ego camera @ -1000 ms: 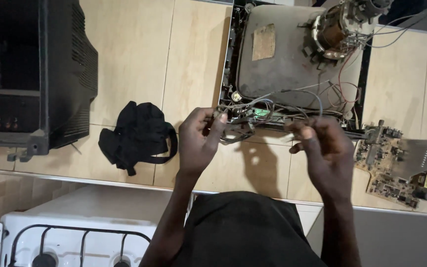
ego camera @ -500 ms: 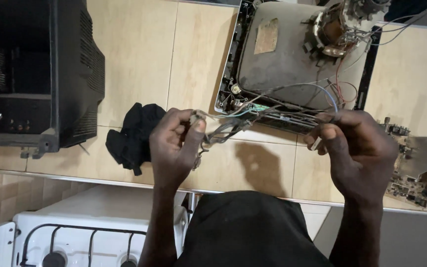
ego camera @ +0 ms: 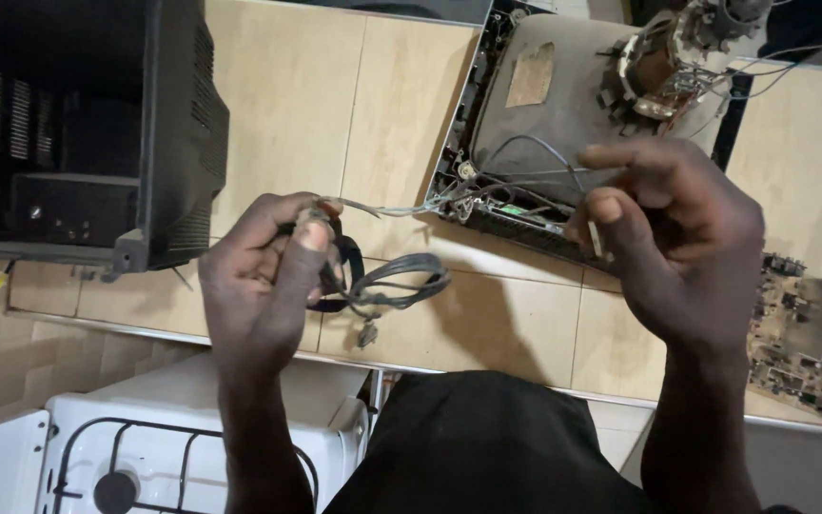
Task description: Disassembling a CRT television and cleaning the internal circuit board using a brush and screwdriver.
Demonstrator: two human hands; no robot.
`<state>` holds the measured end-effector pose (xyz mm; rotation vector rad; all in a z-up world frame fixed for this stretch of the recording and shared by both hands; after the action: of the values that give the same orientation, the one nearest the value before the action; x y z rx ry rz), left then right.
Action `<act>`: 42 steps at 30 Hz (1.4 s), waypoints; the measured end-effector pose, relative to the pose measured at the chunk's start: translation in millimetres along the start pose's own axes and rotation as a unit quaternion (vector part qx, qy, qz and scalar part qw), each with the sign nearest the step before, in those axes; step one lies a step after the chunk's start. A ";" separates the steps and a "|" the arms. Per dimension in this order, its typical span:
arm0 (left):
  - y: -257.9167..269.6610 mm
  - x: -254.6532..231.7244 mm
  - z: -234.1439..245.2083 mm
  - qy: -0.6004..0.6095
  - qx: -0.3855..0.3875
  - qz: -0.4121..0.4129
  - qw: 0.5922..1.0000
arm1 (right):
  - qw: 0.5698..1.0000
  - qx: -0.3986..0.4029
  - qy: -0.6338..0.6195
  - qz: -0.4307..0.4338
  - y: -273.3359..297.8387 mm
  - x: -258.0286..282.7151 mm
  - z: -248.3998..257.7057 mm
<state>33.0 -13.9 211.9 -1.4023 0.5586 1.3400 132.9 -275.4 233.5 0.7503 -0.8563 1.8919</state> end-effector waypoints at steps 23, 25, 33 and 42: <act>-1.9 13.5 32.0 -0.046 -0.147 0.044 0.987 | 0.973 0.186 0.082 -0.112 -35.9 -105.5 -78.3; -0.2 14.1 31.4 -0.036 -0.150 0.054 0.986 | 0.976 0.192 0.061 -0.080 -35.6 -113.4 -87.2; 19.4 49.9 29.5 -0.197 -0.124 0.070 0.970 | 0.982 -0.093 -0.068 -0.153 -4.8 -122.4 -58.9; 34.9 106.1 27.4 -0.211 -0.135 0.140 0.958 | 0.952 -0.234 -0.176 -0.093 20.8 -119.7 -36.0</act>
<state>18.6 33.5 108.1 -1.2236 0.2994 1.9429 157.9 -311.1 114.5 0.8430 -1.3476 1.3281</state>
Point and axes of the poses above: each hand's wrist, its own y-axis away from the middle knuckle, its own z-axis out of the back of the hand, x = y × z, the point moved 1 cm from there along -y, towards the middle knuckle, and after that the axes turned 13 degrees about -z, right-handed, at the moved point
